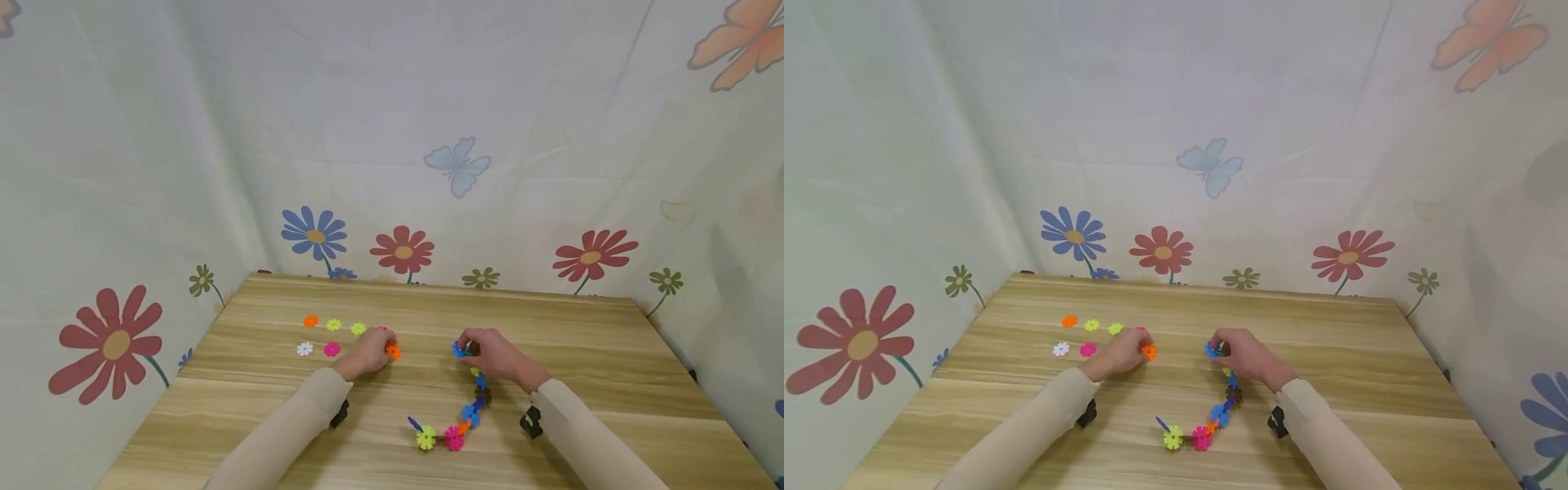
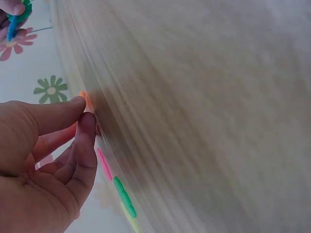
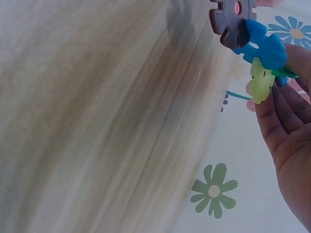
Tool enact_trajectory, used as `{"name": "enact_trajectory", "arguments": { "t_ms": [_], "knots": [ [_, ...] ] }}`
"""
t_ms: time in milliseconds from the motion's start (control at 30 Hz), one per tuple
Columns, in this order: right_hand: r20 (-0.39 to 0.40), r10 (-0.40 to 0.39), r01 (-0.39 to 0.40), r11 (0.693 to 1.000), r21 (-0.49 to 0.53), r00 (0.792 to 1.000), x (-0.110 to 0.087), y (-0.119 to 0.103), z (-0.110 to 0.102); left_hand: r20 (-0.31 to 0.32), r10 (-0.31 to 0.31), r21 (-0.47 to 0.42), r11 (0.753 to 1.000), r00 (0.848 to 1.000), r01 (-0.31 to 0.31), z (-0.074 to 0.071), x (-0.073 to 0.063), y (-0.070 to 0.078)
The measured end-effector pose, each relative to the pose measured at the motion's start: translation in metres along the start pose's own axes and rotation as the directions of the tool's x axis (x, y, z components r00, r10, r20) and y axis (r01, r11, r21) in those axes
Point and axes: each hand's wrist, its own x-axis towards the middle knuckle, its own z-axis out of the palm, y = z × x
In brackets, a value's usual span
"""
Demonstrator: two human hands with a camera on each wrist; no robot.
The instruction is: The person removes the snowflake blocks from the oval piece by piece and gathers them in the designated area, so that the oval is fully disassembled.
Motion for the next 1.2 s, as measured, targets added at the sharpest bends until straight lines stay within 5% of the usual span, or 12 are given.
{"name": "enact_trajectory", "arguments": {
  "t_ms": [800, 1000, 1200],
  "knots": [
    [0.005, 0.006, -0.006, 1.000, -0.014, 1.000, 0.002, 0.003, 0.005, -0.012, 0.043, -0.032, 0.999, 0.999, -0.044, 0.002, 0.002, 0.000],
    [-0.005, 0.010, -0.010, 1.000, -0.014, 1.000, 0.006, 0.001, 0.003, -0.056, 0.060, -0.106, 0.992, 0.997, -0.066, 0.001, 0.008, 0.015],
    [-0.001, 0.005, -0.005, 1.000, -0.015, 1.000, 0.008, 0.001, 0.003, 0.001, 0.037, -0.255, 0.966, 0.999, -0.036, 0.000, 0.011, 0.038]
  ]
}}
